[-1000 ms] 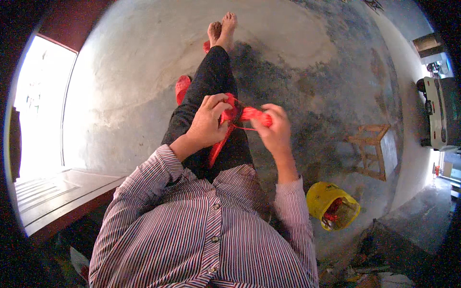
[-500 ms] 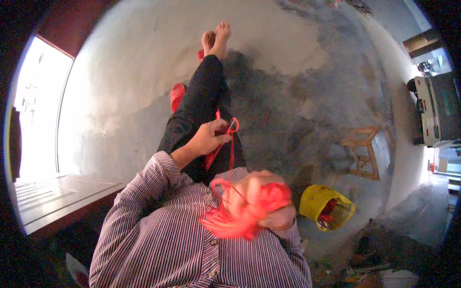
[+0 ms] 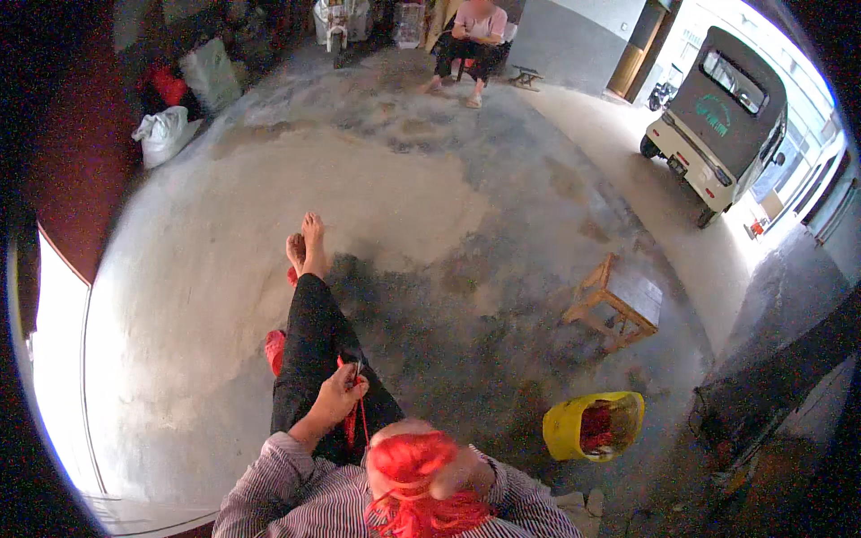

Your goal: Winding a bundle of red plastic cord onto a black frame or component.

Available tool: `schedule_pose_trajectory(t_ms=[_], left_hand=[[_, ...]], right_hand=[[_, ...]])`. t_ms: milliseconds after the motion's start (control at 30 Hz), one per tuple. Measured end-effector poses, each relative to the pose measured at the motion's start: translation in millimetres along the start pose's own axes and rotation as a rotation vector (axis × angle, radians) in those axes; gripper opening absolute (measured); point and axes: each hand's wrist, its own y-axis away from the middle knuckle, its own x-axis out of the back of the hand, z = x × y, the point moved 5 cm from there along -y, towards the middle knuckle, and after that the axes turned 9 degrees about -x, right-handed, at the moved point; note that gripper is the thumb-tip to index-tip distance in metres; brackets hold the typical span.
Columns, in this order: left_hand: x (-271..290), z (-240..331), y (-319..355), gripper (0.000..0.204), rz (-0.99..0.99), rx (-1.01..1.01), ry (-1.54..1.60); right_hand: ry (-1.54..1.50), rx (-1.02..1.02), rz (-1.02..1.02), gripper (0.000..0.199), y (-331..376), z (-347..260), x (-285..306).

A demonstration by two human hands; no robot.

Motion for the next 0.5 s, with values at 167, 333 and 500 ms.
schedule_pose_trajectory(t_ms=[167, 333, 500], left_hand=[[26.1, 25.1, -3.7, 0.025, 0.361, -0.099, 0.43], [34.2, 4.7, -16.8, 0.028, 0.195, 0.213, 0.57], [7.7, -24.0, -20.9, 0.017, 0.045, 0.363, 0.27]], right_hand=[[0.558, 0.245, 0.271, 0.042, 8.5, -44.3, 18.8], [1.86, -0.016, 0.733, 0.029, -0.2, -46.5, 117.7], [1.833, -0.32, 0.889, 0.032, -17.7, 6.8, 219.6]])
